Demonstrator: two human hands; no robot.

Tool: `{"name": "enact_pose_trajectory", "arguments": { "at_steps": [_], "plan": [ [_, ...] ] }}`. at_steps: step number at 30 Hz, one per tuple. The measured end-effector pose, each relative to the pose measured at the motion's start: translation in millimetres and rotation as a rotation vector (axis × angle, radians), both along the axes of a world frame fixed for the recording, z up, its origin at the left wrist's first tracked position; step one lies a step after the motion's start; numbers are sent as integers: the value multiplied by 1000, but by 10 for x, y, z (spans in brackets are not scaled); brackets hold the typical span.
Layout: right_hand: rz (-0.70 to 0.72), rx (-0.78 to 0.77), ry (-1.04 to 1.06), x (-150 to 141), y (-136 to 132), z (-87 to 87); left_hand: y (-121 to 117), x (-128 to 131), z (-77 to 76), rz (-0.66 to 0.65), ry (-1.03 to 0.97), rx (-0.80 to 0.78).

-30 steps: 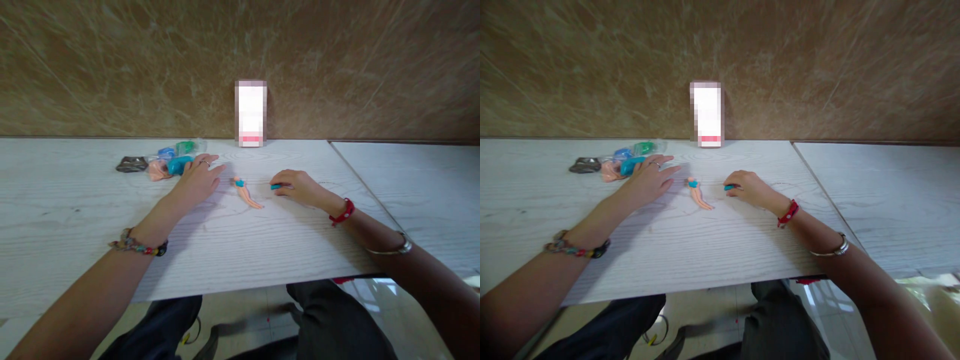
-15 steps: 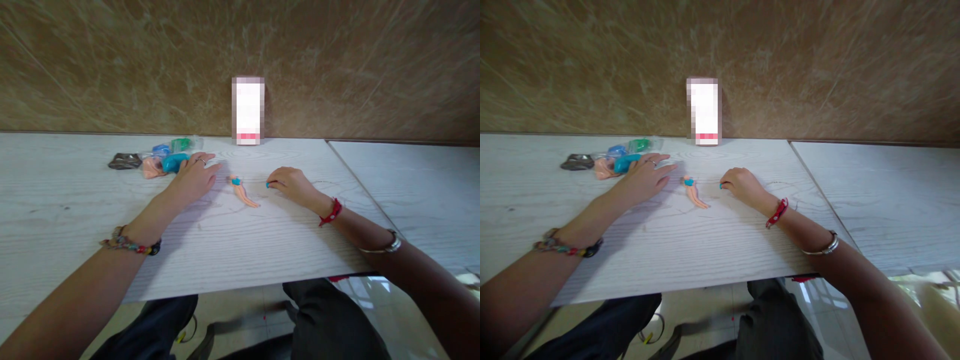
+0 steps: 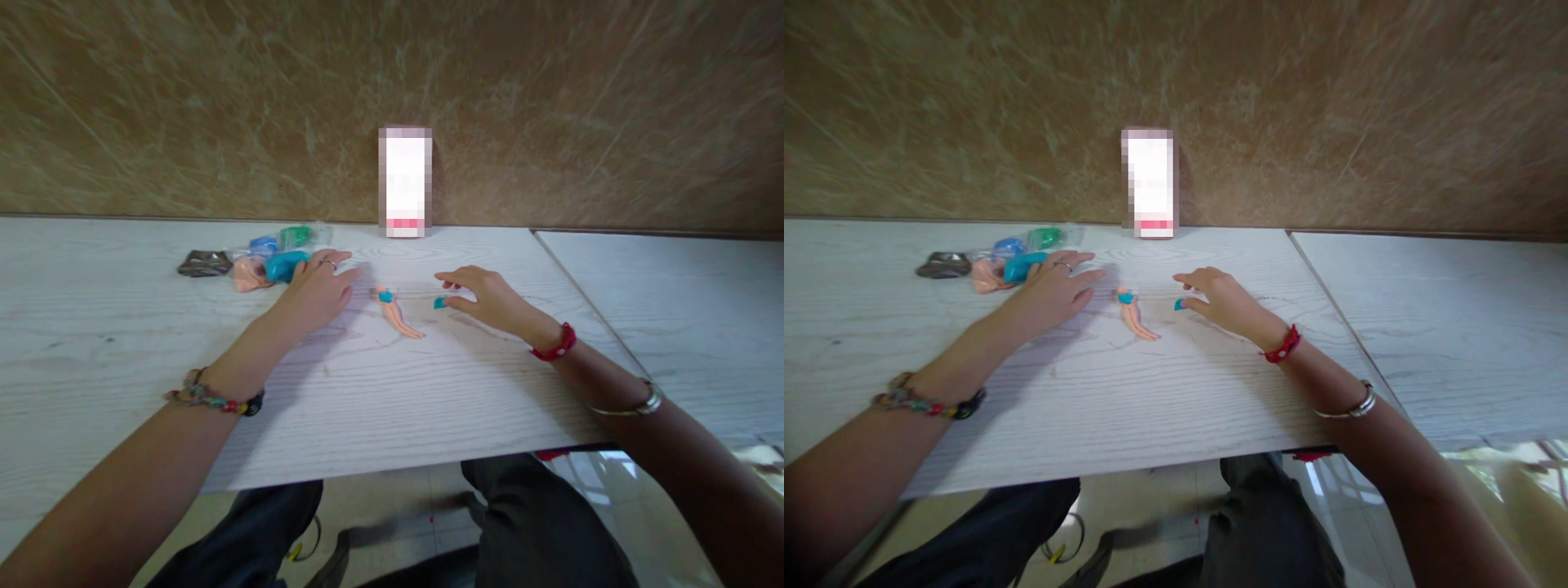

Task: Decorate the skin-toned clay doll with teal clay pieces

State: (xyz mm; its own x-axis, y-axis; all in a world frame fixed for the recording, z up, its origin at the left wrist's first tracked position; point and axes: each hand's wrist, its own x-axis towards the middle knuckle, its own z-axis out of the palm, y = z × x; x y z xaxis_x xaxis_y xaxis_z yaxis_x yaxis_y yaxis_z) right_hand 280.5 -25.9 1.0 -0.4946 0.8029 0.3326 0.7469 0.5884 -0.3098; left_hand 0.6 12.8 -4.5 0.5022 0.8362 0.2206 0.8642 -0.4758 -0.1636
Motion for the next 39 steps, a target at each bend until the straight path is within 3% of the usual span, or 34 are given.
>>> {"name": "enact_pose_trajectory", "arguments": {
  "at_steps": [4, 11, 16, 23, 30, 34, 39],
  "plan": [
    [89, -4, -110, -79, 53, -49, -3, 6, 2, 0, -5, -3],
    [111, 3, -16, -109, 14, -4, 4, -2, -5, 2, -1, -8],
    [217, 27, -125, -81, -3, -22, -5, -2, 3, 1, 0, -10],
    [82, 24, -296, -212, -17, -14, -6, 0, 9, 0, 14, -15],
    [4, 26, -126, -88, -36, -44, -13, 1, 20, -7, 36, -3],
    [43, -7, -211, -90, -13, -52, -10, 2, 18, -2, 25, -7],
    [130, 86, -146, -133, -22, -61, 10, -6, 3, -7, 35, -25]
  ]
}}
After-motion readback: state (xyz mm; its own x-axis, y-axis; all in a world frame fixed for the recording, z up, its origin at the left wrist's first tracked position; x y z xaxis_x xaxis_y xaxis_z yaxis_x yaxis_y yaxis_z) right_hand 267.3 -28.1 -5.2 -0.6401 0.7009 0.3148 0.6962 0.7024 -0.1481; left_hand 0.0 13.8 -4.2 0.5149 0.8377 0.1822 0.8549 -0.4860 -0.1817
